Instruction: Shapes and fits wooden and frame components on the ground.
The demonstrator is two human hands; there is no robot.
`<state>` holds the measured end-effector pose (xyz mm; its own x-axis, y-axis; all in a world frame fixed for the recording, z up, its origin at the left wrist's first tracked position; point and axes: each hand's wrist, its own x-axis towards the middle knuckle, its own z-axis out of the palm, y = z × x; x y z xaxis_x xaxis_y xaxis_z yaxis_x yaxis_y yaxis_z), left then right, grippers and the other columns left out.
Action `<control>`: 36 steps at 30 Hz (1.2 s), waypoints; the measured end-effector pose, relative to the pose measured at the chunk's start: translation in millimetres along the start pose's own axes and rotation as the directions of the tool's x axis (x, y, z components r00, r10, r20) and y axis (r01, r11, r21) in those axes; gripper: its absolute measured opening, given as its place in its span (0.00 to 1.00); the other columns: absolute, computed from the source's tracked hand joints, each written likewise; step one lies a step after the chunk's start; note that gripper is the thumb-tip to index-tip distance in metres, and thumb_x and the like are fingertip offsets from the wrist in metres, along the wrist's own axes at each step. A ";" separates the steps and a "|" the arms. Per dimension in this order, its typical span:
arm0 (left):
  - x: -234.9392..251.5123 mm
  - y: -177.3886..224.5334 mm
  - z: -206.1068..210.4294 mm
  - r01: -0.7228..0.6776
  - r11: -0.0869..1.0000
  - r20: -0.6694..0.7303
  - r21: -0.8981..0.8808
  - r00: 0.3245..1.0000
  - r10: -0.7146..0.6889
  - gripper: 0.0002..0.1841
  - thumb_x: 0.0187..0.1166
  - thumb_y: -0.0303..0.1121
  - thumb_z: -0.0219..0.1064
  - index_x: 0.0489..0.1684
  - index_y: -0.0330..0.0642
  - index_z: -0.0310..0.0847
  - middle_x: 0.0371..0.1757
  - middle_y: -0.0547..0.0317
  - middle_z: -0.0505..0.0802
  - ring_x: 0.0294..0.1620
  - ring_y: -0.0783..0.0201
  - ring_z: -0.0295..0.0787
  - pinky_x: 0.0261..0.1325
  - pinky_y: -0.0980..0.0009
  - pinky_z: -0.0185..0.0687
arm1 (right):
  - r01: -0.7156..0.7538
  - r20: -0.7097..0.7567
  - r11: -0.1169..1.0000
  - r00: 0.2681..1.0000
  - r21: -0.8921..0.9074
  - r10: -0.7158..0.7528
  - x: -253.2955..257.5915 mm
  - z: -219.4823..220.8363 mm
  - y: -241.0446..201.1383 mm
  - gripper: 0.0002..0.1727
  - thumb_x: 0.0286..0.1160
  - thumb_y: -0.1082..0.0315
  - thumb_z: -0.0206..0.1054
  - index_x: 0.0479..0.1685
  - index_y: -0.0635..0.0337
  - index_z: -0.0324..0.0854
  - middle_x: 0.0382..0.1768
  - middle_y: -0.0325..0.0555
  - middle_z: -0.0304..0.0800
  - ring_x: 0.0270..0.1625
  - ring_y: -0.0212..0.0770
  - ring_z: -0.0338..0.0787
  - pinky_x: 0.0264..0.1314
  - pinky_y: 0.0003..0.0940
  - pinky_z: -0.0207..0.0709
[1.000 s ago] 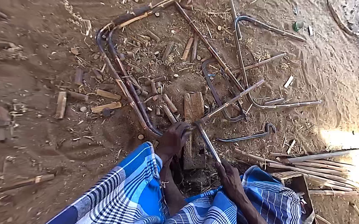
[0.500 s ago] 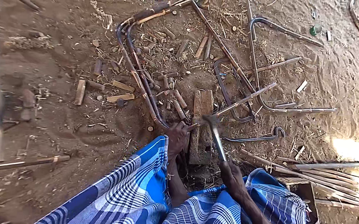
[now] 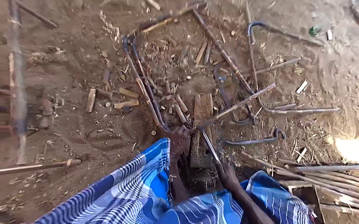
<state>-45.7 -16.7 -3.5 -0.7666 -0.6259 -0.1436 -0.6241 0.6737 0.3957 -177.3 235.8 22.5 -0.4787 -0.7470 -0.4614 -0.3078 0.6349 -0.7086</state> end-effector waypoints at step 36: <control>-15.9 -34.7 -30.7 -0.129 0.990 -0.131 0.054 0.982 0.135 0.15 0.78 0.40 0.74 0.54 0.38 0.92 0.52 0.44 0.96 0.60 0.42 0.92 0.68 0.44 0.83 | -0.188 -0.158 0.966 0.974 -0.176 0.161 -11.1 -32.4 40.3 0.38 0.83 0.29 0.44 0.33 0.52 0.87 0.21 0.40 0.81 0.27 0.42 0.84 0.34 0.51 0.79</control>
<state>-7.2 -42.2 12.9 -0.8172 -0.5755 0.0314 -0.5276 0.7690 0.3610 -211.0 276.1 16.3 -0.6457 -0.5942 -0.4796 -0.3516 0.7889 -0.5040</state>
